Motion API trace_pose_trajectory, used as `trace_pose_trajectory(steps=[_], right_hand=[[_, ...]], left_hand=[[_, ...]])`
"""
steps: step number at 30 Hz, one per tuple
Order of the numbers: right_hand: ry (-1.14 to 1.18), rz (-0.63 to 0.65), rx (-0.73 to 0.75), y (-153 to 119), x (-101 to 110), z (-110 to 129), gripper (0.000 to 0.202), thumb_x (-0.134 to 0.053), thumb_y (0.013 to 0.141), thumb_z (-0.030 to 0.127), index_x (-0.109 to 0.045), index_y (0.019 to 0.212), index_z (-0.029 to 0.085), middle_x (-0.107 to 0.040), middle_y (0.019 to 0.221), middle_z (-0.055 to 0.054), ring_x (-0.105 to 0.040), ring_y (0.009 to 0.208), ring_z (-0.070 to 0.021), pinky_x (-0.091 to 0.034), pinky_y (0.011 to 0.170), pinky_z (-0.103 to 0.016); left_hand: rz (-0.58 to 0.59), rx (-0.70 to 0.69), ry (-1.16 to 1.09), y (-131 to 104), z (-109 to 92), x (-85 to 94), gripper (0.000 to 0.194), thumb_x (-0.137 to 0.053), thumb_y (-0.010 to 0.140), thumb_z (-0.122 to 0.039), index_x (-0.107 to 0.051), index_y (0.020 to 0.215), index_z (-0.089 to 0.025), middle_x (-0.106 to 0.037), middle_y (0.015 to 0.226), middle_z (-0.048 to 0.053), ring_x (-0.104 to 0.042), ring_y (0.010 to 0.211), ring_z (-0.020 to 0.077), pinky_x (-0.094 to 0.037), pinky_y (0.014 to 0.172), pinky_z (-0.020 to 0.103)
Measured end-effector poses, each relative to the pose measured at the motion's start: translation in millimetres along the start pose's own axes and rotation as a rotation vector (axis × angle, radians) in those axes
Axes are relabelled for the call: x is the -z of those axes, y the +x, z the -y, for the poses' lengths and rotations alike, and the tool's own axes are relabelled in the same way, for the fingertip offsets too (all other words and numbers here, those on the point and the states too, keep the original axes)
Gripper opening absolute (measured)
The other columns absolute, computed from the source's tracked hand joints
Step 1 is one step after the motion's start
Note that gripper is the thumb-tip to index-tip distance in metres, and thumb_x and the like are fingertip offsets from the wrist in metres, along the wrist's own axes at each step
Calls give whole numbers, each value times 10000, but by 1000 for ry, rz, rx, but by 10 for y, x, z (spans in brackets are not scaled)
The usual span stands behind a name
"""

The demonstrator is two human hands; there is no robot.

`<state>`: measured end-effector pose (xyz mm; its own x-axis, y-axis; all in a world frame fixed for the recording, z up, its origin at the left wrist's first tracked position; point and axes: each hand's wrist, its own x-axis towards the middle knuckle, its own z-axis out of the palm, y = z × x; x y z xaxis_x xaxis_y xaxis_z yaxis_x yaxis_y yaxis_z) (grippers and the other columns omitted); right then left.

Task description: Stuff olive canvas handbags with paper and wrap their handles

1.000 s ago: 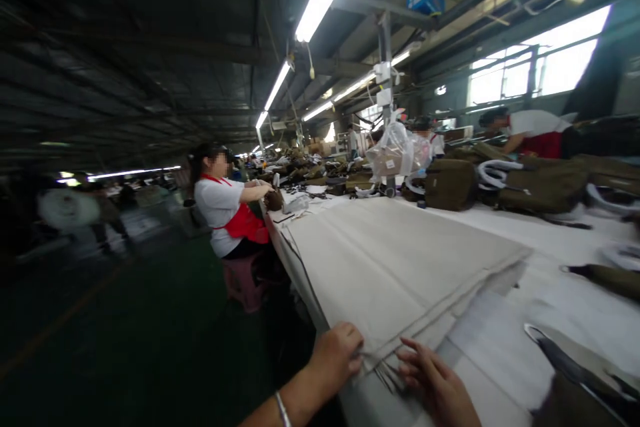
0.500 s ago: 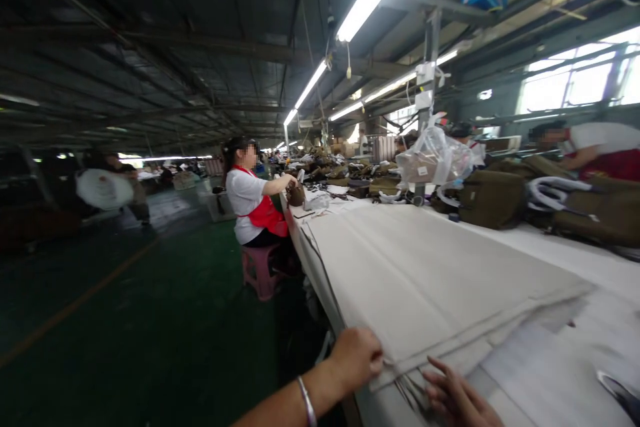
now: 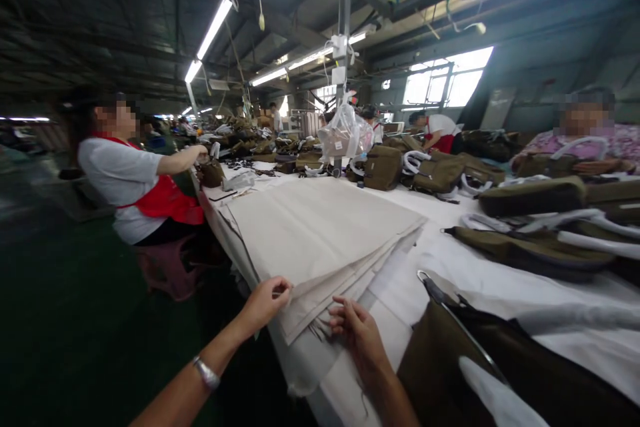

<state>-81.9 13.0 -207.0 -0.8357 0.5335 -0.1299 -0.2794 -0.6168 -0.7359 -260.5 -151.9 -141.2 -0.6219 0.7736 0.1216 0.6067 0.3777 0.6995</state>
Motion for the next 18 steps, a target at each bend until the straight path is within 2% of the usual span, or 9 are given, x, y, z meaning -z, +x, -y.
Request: trace_pose_trajectory(steps=[7, 11, 13, 16, 18], right_hand=[[10, -7, 6, 12, 14, -20, 610, -876, 653, 607, -747, 1011, 130, -741, 813, -66, -680, 630, -124, -546, 570, -218], [3, -4, 14, 26, 6, -29, 620, -881, 644, 602, -743, 1007, 119, -736, 801, -64, -680, 624, -120, -536, 556, -205], [-3, 0, 18, 37, 2, -31, 635, -890, 625, 603, -741, 996, 110, -733, 789, -65, -683, 617, -125, -531, 544, -203], [-8, 8, 26, 58, 4, -31, 649, -887, 619, 614, -738, 986, 101, -737, 786, -76, -685, 610, -130, -522, 532, -200], [-6, 12, 31, 76, 11, -30, 649, -878, 627, 624, -737, 983, 101, -738, 784, -80, -686, 606, -130, -517, 529, -199]], left_hand=[[-89, -49, -47, 51, -61, 64, 284, -462, 959, -423, -604, 920, -180, -664, 815, 21, -648, 796, 206, -490, 733, 306], [-92, -74, -17, 25, -126, 70, 295, -466, 969, -455, -606, 900, -205, -671, 806, 13, -653, 803, 205, -482, 750, 293], [-94, -81, 1, 16, -138, 59, 293, -453, 978, -452, -603, 905, -211, -672, 794, 4, -651, 745, 189, -488, 730, 287], [-127, -79, 44, 45, -133, 14, 352, -376, 1005, -465, -609, 1009, -201, -675, 800, 12, -629, 655, 183, -503, 679, 304], [-130, -98, 83, 84, -141, -54, 414, -362, 1007, -494, -623, 1105, -188, -713, 922, 57, -669, 763, 212, -534, 747, 342]])
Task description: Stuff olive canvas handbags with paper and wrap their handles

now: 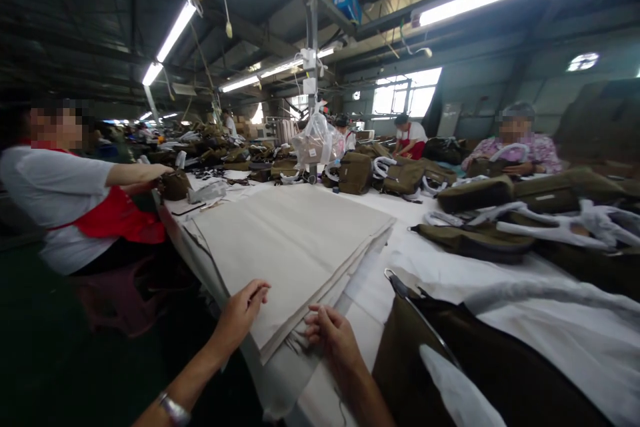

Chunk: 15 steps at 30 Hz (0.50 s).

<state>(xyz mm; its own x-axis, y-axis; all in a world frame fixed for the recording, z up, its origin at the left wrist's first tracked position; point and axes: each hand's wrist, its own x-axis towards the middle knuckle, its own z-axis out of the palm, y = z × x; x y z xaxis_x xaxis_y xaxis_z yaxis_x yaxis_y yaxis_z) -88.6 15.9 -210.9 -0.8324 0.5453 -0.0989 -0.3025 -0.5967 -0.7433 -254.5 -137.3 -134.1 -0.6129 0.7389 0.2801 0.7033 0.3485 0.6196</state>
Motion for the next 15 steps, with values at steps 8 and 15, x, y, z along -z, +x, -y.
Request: trace_pose_trajectory(steps=[8, 15], right_hand=[[31, -6, 5, 46, 23, -13, 680, -868, 610, 659, -727, 976, 104, -745, 780, -84, -693, 596, -134, -521, 540, -210], [55, 6, -7, 50, 17, -11, 682, -876, 585, 668, -728, 949, 110, -746, 761, -78, -692, 576, -132, -498, 514, -195]], left_hand=[[203, -150, 152, 24, -123, -374, 536, -769, 732, -336, -686, 1243, -195, -669, 1349, 131, -562, 1305, 333, -410, 1144, 501], [208, -126, 208, 98, -35, -291, 256, -650, 797, -253, -732, 1031, -188, -739, 1146, 114, -651, 1141, 291, -492, 1030, 413]])
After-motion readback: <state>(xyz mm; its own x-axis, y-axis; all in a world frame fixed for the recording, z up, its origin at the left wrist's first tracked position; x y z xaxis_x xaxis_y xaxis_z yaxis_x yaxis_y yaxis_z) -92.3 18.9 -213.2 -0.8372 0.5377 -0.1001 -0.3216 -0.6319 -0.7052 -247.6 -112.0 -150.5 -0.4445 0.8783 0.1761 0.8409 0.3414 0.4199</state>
